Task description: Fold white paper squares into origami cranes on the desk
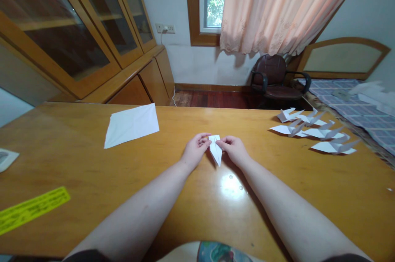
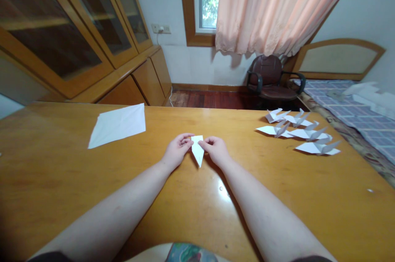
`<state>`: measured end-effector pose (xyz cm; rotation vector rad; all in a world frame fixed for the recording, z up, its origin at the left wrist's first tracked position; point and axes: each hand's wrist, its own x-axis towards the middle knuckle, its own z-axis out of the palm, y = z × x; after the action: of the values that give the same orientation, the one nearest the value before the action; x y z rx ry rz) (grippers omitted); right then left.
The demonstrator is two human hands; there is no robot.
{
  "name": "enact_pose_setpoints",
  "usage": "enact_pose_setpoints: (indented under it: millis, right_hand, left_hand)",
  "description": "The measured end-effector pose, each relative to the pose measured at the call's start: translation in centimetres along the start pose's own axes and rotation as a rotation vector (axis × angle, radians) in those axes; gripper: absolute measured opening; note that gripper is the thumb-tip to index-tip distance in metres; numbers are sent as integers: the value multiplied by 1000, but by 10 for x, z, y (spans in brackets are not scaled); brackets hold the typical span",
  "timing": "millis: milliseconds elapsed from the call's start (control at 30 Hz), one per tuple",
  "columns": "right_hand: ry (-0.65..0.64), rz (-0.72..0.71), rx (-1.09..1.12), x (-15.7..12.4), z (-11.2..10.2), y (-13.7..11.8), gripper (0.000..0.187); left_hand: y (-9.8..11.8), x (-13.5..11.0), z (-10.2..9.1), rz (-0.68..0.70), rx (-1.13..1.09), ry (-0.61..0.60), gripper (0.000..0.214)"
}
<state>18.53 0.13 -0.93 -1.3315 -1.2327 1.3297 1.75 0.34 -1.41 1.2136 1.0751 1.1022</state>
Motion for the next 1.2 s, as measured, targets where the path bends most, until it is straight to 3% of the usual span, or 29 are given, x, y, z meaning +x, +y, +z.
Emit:
enact_pose_setpoints:
  millis: [500, 800, 1067, 1200]
  right_hand:
    - [-13, -30, -21, 1, 0, 2, 35]
    - [6, -34, 83, 6, -2, 12, 37]
    - [-31, 1, 59, -3, 4, -2, 36]
    - [-32, -22, 46, -2, 5, 1, 35]
  left_hand:
    - [-1, 0, 1, -39, -131, -38, 28]
    - [1, -7, 4, 32, -170, -184, 62]
    - [-3, 1, 3, -14, -89, -35, 29]
    - [-2, 1, 1, -40, -97, -18, 26]
